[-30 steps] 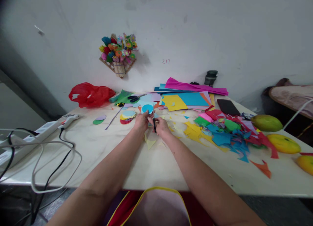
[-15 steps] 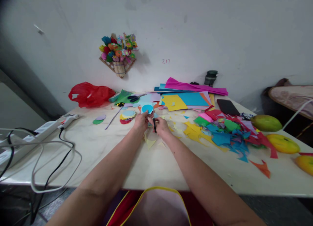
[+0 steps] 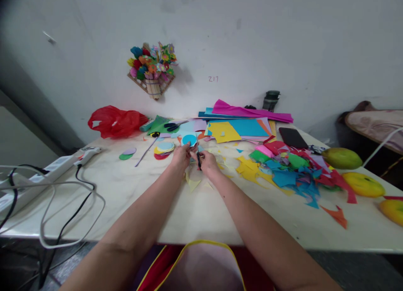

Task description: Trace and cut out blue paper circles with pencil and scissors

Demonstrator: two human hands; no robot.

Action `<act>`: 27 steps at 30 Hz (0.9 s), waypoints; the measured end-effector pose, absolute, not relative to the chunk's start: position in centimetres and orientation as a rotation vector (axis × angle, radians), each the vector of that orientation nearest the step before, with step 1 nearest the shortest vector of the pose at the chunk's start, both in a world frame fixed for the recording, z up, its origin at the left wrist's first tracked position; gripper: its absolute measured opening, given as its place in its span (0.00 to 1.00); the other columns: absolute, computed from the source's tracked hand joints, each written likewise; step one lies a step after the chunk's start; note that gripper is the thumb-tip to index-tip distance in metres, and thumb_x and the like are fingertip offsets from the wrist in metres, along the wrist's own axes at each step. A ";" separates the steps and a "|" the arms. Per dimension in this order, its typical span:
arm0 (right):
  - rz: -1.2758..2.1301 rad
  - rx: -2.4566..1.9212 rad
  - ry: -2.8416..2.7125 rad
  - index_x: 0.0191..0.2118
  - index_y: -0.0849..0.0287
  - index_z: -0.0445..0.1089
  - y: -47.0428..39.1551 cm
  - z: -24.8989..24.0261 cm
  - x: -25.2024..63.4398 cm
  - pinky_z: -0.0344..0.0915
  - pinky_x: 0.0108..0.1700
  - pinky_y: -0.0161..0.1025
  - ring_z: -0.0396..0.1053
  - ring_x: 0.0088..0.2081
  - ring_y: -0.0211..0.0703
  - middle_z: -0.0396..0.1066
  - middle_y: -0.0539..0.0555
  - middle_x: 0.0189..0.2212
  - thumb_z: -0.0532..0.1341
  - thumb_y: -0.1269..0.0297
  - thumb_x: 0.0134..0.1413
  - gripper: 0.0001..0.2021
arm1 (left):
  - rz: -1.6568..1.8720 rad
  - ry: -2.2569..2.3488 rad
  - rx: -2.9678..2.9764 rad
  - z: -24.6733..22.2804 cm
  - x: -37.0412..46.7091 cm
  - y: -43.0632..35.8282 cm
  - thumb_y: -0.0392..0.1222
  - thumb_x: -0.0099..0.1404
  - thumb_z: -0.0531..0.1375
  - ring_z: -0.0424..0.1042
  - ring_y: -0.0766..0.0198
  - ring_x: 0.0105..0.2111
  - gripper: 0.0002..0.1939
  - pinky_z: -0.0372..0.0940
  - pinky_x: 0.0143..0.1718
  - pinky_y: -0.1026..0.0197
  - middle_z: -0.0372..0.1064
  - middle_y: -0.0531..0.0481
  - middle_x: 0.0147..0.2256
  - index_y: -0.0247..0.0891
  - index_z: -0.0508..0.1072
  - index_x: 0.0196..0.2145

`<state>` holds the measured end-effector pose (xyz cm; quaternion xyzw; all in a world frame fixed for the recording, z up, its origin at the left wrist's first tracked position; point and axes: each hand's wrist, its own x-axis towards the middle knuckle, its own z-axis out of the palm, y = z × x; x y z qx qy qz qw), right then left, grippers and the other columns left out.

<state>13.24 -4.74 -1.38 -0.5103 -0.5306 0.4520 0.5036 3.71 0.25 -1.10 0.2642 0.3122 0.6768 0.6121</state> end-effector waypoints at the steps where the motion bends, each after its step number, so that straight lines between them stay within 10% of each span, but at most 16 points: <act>1: 1.087 -1.231 -1.286 0.26 0.60 0.63 -4.7 -1.5 13.3 0.49 0.12 0.30 0.56 0.12 0.32 0.57 0.44 0.11 0.63 0.55 0.39 0.13 | 1.556 0.724 0.609 -1.1 3.7 0.2 0.31 0.51 0.60 0.74 0.58 0.32 0.05 0.66 0.38 0.57 0.71 0.45 0.27 0.32 0.67 0.29; 27: 1.195 -1.191 -1.253 0.27 0.60 0.61 -5.1 -0.6 13.9 0.46 0.08 0.27 0.59 0.13 0.31 0.61 0.44 0.14 0.62 0.55 0.43 0.14 | 1.483 0.715 0.659 -1.1 3.3 0.3 0.30 0.53 0.59 0.72 0.64 0.25 0.04 0.66 0.30 0.63 0.71 0.46 0.26 0.32 0.68 0.29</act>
